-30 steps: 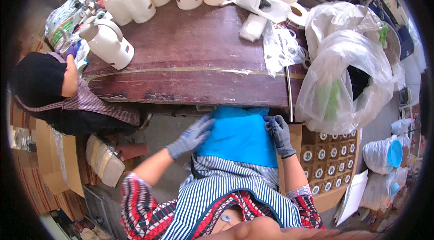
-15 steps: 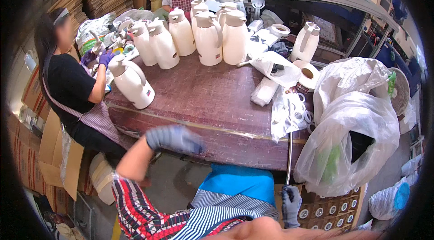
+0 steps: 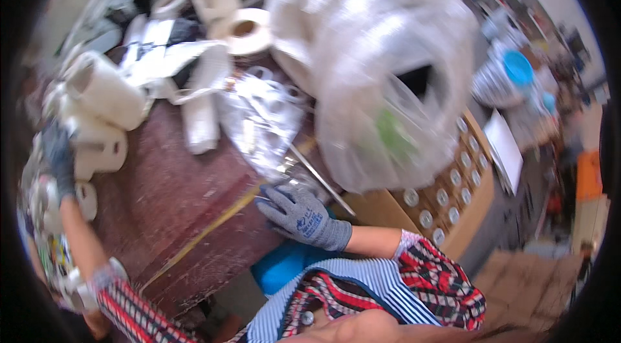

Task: The person opens a cardboard box containing glass kettles and white plastic rings. They place the rings onto the kettle openings. Then they pick up a white kettle body, insert a glass kettle, and attach a lid. The person repeats this process with additional kettle bodies.

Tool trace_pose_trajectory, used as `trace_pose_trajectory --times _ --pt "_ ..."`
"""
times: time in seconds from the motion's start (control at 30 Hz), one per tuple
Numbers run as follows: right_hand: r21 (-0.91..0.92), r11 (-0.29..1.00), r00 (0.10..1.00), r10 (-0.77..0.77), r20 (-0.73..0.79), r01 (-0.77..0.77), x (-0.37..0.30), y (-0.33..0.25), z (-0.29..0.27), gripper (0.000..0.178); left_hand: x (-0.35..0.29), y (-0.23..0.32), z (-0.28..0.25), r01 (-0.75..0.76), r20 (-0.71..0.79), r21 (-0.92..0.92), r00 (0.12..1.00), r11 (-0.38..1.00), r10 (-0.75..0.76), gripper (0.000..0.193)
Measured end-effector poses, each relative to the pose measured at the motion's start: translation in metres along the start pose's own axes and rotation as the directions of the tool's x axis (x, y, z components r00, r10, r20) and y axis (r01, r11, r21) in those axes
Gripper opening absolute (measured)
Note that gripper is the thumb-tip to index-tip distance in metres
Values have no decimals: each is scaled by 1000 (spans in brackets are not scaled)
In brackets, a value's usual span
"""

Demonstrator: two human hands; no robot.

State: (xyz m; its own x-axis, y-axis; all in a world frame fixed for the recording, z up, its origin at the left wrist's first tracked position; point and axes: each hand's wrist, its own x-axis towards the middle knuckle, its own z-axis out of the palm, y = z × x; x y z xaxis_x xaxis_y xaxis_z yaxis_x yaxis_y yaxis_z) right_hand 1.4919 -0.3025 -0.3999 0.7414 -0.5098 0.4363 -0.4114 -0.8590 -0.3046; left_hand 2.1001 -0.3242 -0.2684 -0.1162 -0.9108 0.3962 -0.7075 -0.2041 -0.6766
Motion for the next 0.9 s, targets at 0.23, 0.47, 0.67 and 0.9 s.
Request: trace_pose_trajectory --times 0.23,0.47,0.67,0.9 --pt "151 808 710 576 -405 -570 -225 34 -104 28 -233 69 -174 476 273 -451 879 755 -391 46" --pt "-361 537 502 843 195 -762 -360 153 -78 60 -282 284 -274 696 637 -540 706 474 -311 32" --pt "-386 643 463 755 464 -662 -376 194 -53 59 -228 318 -320 662 609 -719 747 214 -266 57" --pt "-178 838 788 546 285 -517 -224 90 -309 71 -68 455 -488 181 49 -908 941 -377 335 110"
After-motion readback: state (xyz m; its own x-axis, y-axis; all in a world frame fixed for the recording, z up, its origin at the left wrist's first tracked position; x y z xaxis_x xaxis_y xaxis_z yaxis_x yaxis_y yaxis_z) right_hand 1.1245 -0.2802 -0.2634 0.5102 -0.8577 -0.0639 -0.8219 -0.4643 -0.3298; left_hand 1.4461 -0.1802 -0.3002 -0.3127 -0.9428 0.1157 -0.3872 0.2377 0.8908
